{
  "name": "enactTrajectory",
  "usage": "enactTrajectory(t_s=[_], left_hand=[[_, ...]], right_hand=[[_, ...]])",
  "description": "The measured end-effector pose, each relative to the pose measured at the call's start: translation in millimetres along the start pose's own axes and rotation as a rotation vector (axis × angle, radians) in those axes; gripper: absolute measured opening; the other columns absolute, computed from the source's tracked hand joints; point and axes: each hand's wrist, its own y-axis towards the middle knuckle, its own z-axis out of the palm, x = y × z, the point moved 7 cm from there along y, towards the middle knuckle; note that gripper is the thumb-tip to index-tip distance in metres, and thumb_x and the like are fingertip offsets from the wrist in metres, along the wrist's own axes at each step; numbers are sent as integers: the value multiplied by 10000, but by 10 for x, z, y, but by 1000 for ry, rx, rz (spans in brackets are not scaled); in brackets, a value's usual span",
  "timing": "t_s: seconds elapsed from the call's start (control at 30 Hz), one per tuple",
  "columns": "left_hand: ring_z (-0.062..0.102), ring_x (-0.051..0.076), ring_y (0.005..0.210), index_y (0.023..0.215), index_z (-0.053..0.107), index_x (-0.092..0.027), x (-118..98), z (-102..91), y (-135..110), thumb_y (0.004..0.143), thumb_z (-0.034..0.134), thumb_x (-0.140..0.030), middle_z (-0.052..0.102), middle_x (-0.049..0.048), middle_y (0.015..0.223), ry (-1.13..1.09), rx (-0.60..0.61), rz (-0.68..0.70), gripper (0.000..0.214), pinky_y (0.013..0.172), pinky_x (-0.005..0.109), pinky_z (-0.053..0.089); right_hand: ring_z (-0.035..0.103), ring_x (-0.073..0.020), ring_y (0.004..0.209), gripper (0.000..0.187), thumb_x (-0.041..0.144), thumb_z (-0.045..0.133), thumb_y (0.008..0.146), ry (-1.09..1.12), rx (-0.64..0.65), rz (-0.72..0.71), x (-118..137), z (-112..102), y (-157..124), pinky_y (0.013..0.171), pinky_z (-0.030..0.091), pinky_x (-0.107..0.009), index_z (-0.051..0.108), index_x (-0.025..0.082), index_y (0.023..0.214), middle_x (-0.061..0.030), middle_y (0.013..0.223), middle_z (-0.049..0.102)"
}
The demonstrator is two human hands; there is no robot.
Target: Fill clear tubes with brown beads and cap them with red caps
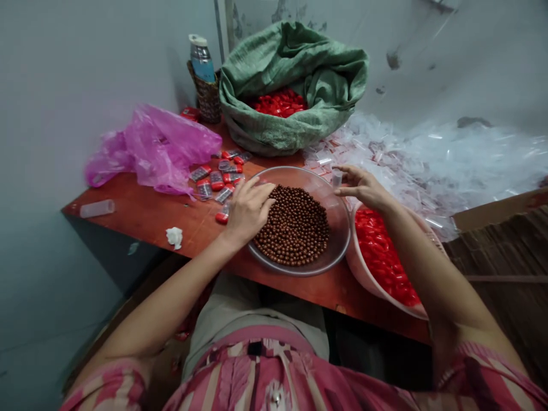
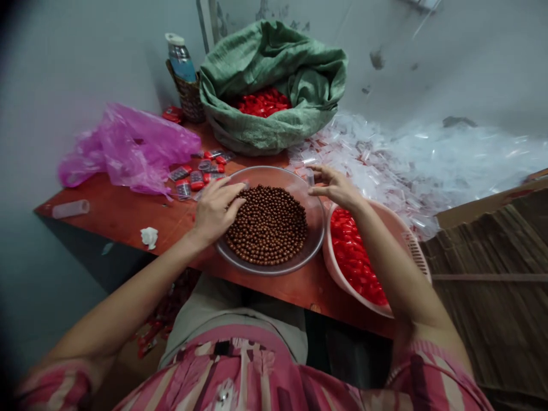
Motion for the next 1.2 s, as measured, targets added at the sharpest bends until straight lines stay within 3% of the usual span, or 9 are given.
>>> enactTrajectory(t_s=[0.17, 0.27, 0.37, 0.47, 0.57, 0.7, 0.87, 1.03, 1.2], left_hand=[[559, 215, 1259, 1332, 533, -159, -474, 142, -93, 903, 567, -248, 582, 129, 1369, -221, 53, 175, 439, 1088, 379, 443], [621, 193, 1174, 1254, 597, -157, -595, 150, -125, 932, 508, -214, 653, 110, 1273, -352, 70, 167, 339, 1040, 335, 477], [702, 200, 973, 1076, 695, -134, -493, 144, -123, 902, 556, -235, 741, 91, 1040, -503, 144, -37, 245, 921, 320, 539], [720, 206, 780, 966, 719, -96, -296, 243, -181, 831, 645, -267, 746, 89, 852, -775, 286, -396, 229, 742, 332, 594], [716, 192, 731, 920, 721, -86, -224, 342, -262, 805, 677, -294, 740, 85, 803, -1010, 392, -620, 242, 682, 331, 608], [717, 203, 870, 1025, 724, -115, -88, 231, -221, 769, 717, -305, 753, 99, 967, -860, 289, -539, 319, 842, 364, 590], [698, 209, 993, 1118, 704, -156, 205, 88, -199, 822, 656, -317, 738, 96, 1080, -664, 75, -453, 340, 944, 359, 545], [703, 200, 981, 1118, 704, -158, 254, 81, -243, 869, 592, -304, 738, 92, 1082, -593, 13, -415, 310, 907, 329, 559], [702, 174, 979, 1152, 683, -149, 195, 4, -242, 882, 549, -220, 738, 82, 1093, -545, -28, -366, 310, 912, 302, 549]], right_hand=[[663, -161, 786, 511, 310, 875, 554, 493, 67, 56, 304, 829, -446, 713, 559, -295, 628, 248, 997, 8, 885, 685], [677, -185, 768, 424, 509, 782, 669, 534, 132, 128, 287, 1146, -598, 690, 572, -327, 616, 217, 928, -32, 857, 697], [678, -223, 895, 492, 582, 694, 745, 217, 47, -19, 356, 1086, -645, 729, 572, -360, 606, 207, 1051, -85, 1003, 705], [619, -266, 1086, 541, 496, 705, 780, -365, -74, -395, 671, 979, -727, 865, 538, -412, 570, 213, 1220, -119, 1211, 654], [607, -264, 1091, 381, 405, 577, 905, -820, -6, -647, 859, 1126, -807, 940, 486, -409, 593, 189, 1218, -130, 1194, 665], [607, -255, 991, 298, 260, 475, 954, -1195, 118, -658, 735, 1292, -683, 841, 481, -356, 590, 125, 1194, -155, 1122, 671], [589, -267, 906, 259, 90, 404, 927, -1500, 477, -524, 235, 1598, -438, 747, 447, -343, 641, 77, 1029, -181, 993, 669], [609, -228, 930, 265, 53, 473, 852, -1252, 726, -534, 109, 2061, -462, 831, 444, -315, 629, 76, 1066, -161, 1038, 672], [622, -223, 994, 406, 157, 635, 746, -609, 534, -214, 150, 1843, -388, 893, 464, -335, 606, 123, 1149, -104, 1110, 670]])
